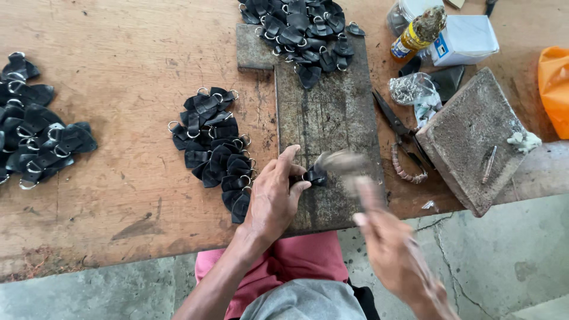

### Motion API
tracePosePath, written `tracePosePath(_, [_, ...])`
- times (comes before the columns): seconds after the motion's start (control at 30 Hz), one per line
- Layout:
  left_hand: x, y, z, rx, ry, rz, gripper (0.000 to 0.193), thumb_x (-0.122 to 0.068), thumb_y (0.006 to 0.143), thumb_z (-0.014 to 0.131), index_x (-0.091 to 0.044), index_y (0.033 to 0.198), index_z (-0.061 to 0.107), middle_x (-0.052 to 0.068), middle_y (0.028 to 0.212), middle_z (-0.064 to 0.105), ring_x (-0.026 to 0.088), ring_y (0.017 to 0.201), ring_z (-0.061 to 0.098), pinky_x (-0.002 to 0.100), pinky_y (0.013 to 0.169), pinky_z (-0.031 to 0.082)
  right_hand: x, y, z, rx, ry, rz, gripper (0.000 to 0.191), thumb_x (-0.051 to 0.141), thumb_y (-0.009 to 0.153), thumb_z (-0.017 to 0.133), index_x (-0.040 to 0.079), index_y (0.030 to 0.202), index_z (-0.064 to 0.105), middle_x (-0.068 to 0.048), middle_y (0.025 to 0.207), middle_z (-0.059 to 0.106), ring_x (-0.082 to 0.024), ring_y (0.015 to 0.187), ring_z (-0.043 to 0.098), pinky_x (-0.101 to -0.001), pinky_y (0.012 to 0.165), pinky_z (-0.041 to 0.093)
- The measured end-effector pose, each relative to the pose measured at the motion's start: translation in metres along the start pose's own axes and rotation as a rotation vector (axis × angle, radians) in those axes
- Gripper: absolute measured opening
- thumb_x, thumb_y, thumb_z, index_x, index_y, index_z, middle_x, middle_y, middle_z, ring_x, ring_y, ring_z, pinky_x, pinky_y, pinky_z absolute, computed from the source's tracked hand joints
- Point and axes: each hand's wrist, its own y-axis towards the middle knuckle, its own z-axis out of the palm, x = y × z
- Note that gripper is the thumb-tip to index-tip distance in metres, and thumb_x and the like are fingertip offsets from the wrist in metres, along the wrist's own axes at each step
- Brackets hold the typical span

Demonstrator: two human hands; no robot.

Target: The person sits at a workbench and hammers small black leather pieces with metal rings one at a time on a wooden block, using a small mallet held in the right hand while the left hand positions each piece. Flattened pieces are moved into piles on the table.

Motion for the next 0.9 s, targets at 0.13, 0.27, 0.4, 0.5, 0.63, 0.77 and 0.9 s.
tracePosePath(0.13, [0.002, -0.004, 0.003, -0.019, 0.017, 0.045, 0.070, -0.004, 0.081, 0.082, -0.002, 0.142, 0.046, 0.009, 0.095, 0.073, 0.031, 0.095, 0.069, 0.041, 0.084, 0.056, 0.005, 0.002, -0.027, -0.153, -0.019, -0.219, 0.057, 0.026, 0.106, 0.051, 0.005, 0.158, 0.039, -0.001, 0.079, 0.066, -0.007, 0.046, 0.053, -0.0230, 0.033, 0.044])
tracePosePath(0.27, [0.003, -0.009, 0.008, -0.048, 0.025, 0.015, 0.072, -0.005, 0.079, 0.083, -0.002, 0.141, 0.048, 0.010, 0.095, 0.073, 0.030, 0.093, 0.069, 0.040, 0.082, 0.056, 0.024, -0.036, -0.054, -0.416, 0.323, -0.214, 0.046, 0.024, 0.114, 0.050, 0.005, 0.154, 0.037, -0.006, 0.085, 0.063, -0.008, 0.058, 0.056, -0.0229, 0.047, 0.048])
tracePosePath(0.4, [0.004, -0.007, 0.007, -0.062, 0.019, 0.018, 0.070, -0.005, 0.080, 0.084, -0.003, 0.141, 0.048, 0.011, 0.097, 0.073, 0.030, 0.094, 0.069, 0.040, 0.083, 0.056, 0.024, -0.031, -0.006, -0.409, 0.203, -0.226, 0.059, 0.023, 0.107, 0.052, 0.006, 0.159, 0.030, -0.011, 0.090, 0.067, -0.014, 0.064, 0.061, -0.0267, 0.050, 0.055])
tracePosePath(0.5, [0.003, -0.005, 0.004, -0.072, 0.003, 0.067, 0.069, -0.004, 0.081, 0.082, -0.002, 0.141, 0.047, 0.011, 0.099, 0.073, 0.031, 0.097, 0.069, 0.041, 0.086, 0.055, 0.020, -0.013, 0.014, -0.250, 0.056, -0.423, 0.063, 0.020, 0.107, 0.049, 0.003, 0.163, 0.024, -0.021, 0.106, 0.068, -0.017, 0.075, 0.067, -0.0285, 0.058, 0.059])
tracePosePath(0.63, [0.002, -0.006, 0.001, -0.080, 0.009, 0.090, 0.069, -0.004, 0.083, 0.082, -0.002, 0.141, 0.046, 0.011, 0.098, 0.074, 0.033, 0.096, 0.068, 0.042, 0.085, 0.054, 0.040, -0.012, -0.032, -0.129, -0.108, -0.016, 0.067, 0.021, 0.099, 0.055, 0.012, 0.162, 0.033, -0.010, 0.070, 0.067, -0.016, 0.046, 0.060, -0.0318, 0.046, 0.051])
tracePosePath(0.77, [0.004, -0.008, 0.003, -0.075, -0.001, 0.025, 0.066, -0.004, 0.081, 0.082, -0.004, 0.138, 0.048, 0.012, 0.098, 0.074, 0.033, 0.096, 0.070, 0.041, 0.084, 0.056, 0.079, -0.031, -0.058, -0.460, 0.224, -0.093, 0.057, 0.025, 0.107, 0.047, 0.007, 0.160, 0.036, -0.007, 0.081, 0.065, -0.010, 0.057, 0.060, -0.0238, 0.047, 0.049])
tracePosePath(0.9, [0.005, -0.007, 0.004, -0.072, -0.049, -0.004, 0.062, -0.003, 0.083, 0.081, -0.003, 0.134, 0.047, 0.012, 0.099, 0.073, 0.032, 0.096, 0.071, 0.040, 0.083, 0.056, 0.084, -0.007, -0.019, -0.316, 0.008, -0.267, 0.056, 0.015, 0.109, 0.047, 0.008, 0.162, 0.031, -0.016, 0.097, 0.068, -0.015, 0.070, 0.065, -0.0282, 0.054, 0.055])
